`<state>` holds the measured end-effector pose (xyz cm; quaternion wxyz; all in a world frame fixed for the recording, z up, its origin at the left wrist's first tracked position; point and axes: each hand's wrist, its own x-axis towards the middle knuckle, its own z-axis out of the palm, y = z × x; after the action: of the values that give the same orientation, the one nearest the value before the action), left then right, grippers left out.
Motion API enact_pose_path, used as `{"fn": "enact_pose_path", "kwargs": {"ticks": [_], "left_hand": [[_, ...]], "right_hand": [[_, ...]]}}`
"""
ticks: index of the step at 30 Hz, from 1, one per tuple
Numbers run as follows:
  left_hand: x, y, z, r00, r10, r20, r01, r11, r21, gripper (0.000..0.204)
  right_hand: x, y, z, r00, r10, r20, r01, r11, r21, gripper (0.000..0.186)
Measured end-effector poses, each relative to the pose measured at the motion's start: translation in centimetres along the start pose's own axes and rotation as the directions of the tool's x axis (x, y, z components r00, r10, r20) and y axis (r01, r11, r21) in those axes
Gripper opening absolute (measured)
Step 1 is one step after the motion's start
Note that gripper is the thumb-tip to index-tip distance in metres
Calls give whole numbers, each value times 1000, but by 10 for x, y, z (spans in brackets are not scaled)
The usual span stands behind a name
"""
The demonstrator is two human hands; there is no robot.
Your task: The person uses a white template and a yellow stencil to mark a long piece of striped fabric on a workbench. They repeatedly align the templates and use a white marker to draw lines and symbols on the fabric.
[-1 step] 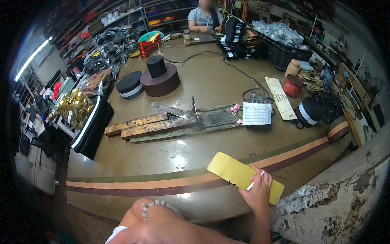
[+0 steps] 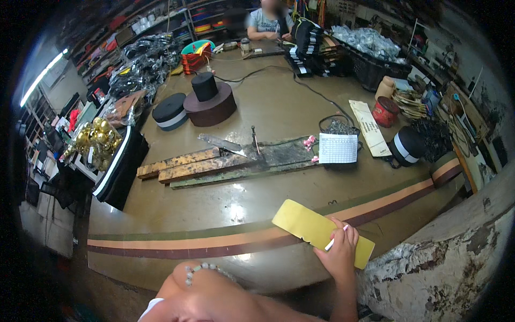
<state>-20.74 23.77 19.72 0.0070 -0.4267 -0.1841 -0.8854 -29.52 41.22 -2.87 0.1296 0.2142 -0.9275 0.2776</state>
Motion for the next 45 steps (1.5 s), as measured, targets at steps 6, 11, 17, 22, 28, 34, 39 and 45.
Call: {"fn": "enact_pose_path", "kwargs": {"ticks": [6,11,17,22,28,34,39,45], "left_hand": [[-69,58,-80,843,-213,-495,506,629,591,19],[-134,19,-157,777,4,-629,477,-655,586,69],[-155,-1,-176,809,-60,-585,412,-653,636,80],[-152,8,-185,807,-57,-587,451,-581,677,64],[-159,3,-189,867,-15,-498,389,-603,696,48],[-157,5,-187,858,4,-514,411,-605,682,36],[-157,4,-189,865,22,-501,414,-596,688,30],[-156,4,-187,862,52,-505,435,-588,682,31]], "right_hand": [[-3,13,1,987,70,-144,-18,942,335,54],[-4,22,1,950,83,-302,82,865,495,52],[-5,-10,-12,945,-100,-312,178,956,232,59],[-21,-83,-18,996,-76,-40,49,118,992,50],[-28,-129,-34,814,-535,229,-288,-29,957,41],[-33,-146,-27,780,-580,236,-391,-155,907,65],[-45,-138,-18,811,-568,144,-316,-217,924,75],[-53,-124,-2,790,-589,167,-272,-93,958,85]]}}
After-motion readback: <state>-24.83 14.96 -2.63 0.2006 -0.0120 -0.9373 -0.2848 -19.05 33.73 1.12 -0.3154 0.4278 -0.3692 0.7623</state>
